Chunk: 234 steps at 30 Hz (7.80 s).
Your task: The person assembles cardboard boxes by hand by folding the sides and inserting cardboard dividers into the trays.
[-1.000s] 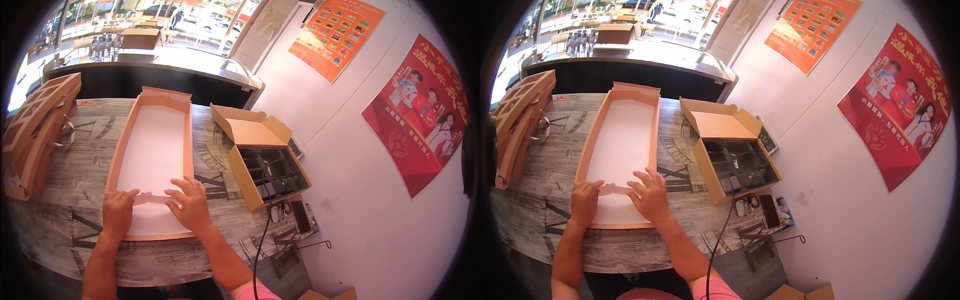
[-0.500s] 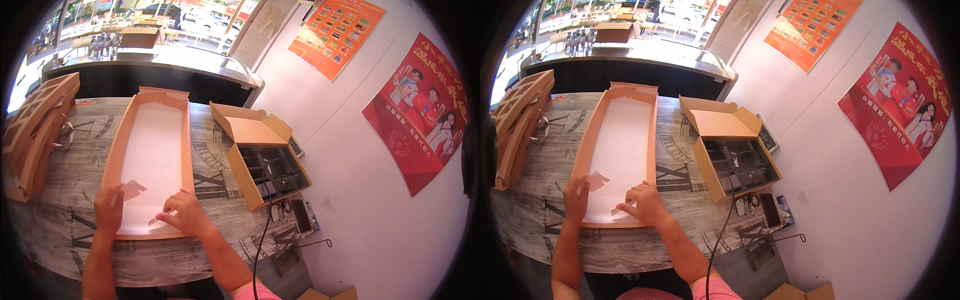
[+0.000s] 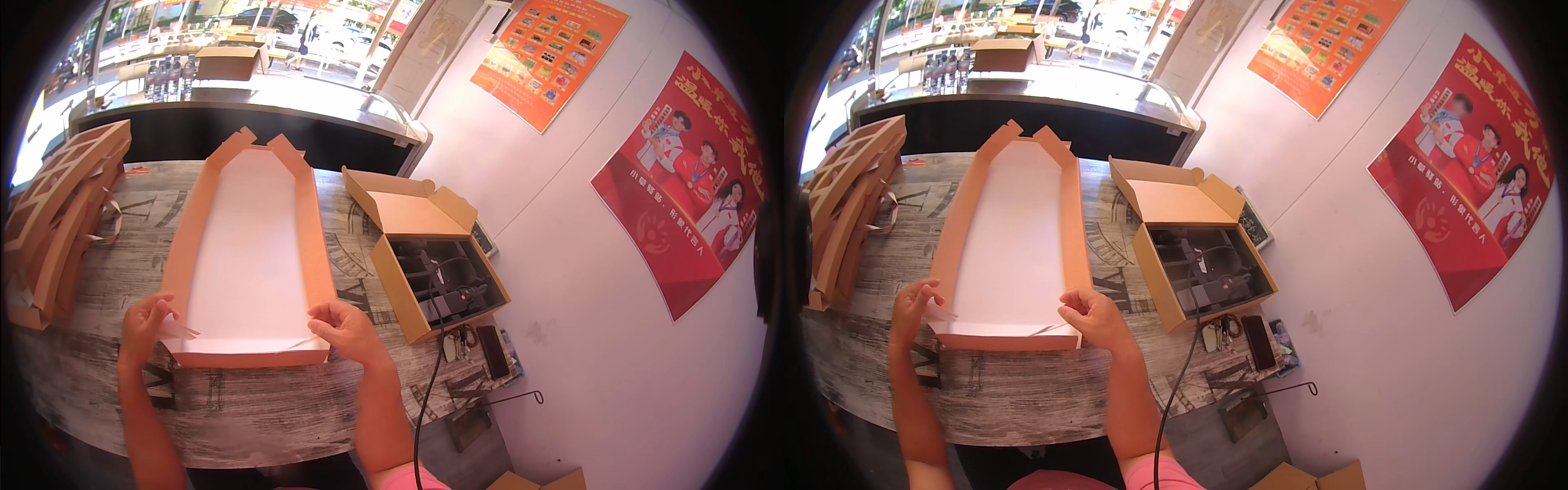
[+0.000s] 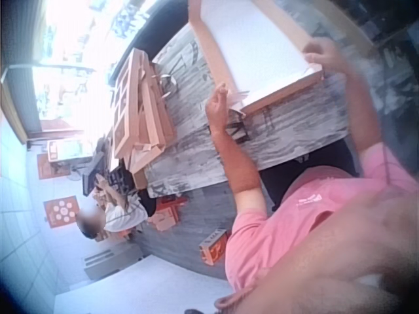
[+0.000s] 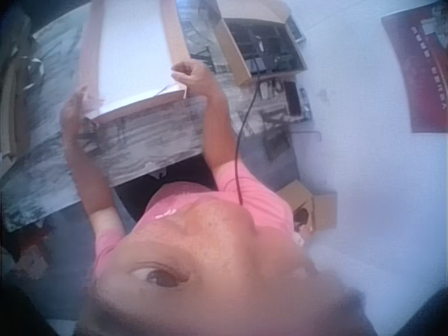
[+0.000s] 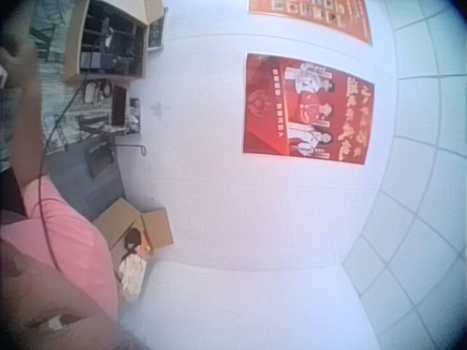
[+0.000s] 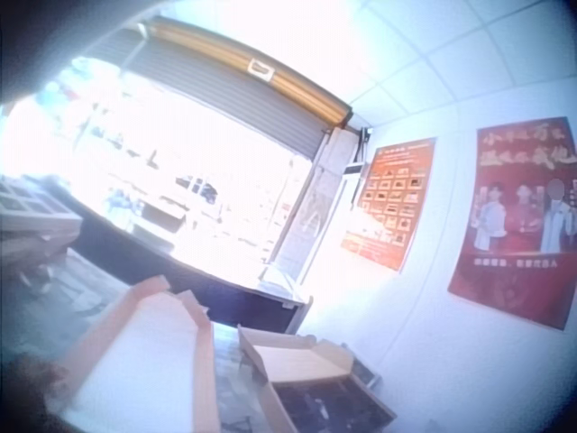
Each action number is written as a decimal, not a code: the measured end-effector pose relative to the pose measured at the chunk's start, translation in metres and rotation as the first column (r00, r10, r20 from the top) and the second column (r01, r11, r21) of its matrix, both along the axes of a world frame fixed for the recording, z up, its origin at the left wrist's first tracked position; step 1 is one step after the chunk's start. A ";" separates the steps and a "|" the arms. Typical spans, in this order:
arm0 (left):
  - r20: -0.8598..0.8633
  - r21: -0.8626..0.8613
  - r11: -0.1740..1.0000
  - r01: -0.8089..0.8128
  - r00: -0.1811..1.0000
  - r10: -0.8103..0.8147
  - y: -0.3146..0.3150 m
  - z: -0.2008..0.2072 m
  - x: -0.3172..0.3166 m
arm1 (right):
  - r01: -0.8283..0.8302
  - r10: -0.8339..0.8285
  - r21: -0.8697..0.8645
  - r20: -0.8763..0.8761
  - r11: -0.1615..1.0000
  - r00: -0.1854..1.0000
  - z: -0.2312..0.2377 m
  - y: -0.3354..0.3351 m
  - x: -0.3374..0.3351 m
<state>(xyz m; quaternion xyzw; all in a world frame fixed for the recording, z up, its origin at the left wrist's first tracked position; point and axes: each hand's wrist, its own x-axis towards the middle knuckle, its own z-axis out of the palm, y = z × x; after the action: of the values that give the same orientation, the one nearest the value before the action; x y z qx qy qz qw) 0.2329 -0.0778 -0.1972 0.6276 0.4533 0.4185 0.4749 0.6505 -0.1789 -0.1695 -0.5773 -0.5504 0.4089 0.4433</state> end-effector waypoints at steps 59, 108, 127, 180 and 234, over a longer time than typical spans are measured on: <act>-0.325 0.334 0.940 -0.066 0.929 0.180 0.004 -0.016 -0.012 | 0.387 -0.329 0.087 0.710 0.918 0.622 -0.035 0.033 -0.011; -0.587 0.210 0.941 -0.266 0.735 0.339 0.022 -0.043 -0.085 | 0.392 -0.350 0.066 0.605 0.917 0.715 -0.064 0.022 0.075; 0.171 -0.030 0.977 -0.212 0.962 0.214 0.004 0.008 -0.072 | 0.293 -0.220 0.099 -0.450 0.951 0.865 -0.036 0.022 0.058; -0.640 0.487 0.776 0.400 0.768 0.005 -0.085 0.064 0.073 | -0.201 0.143 0.145 0.338 0.969 0.930 0.000 0.007 0.011; -0.673 0.132 0.803 0.581 0.648 -0.357 -0.057 0.014 0.081 | 0.272 -0.286 0.234 0.025 0.933 0.958 -0.032 0.028 -0.008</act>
<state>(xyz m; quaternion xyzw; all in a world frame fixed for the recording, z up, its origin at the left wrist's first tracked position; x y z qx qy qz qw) 0.3136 -0.1353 -0.1836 0.8967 0.3230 0.1202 0.2779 0.6424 -0.1506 -0.2011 -0.6066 -0.5189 0.2589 0.5438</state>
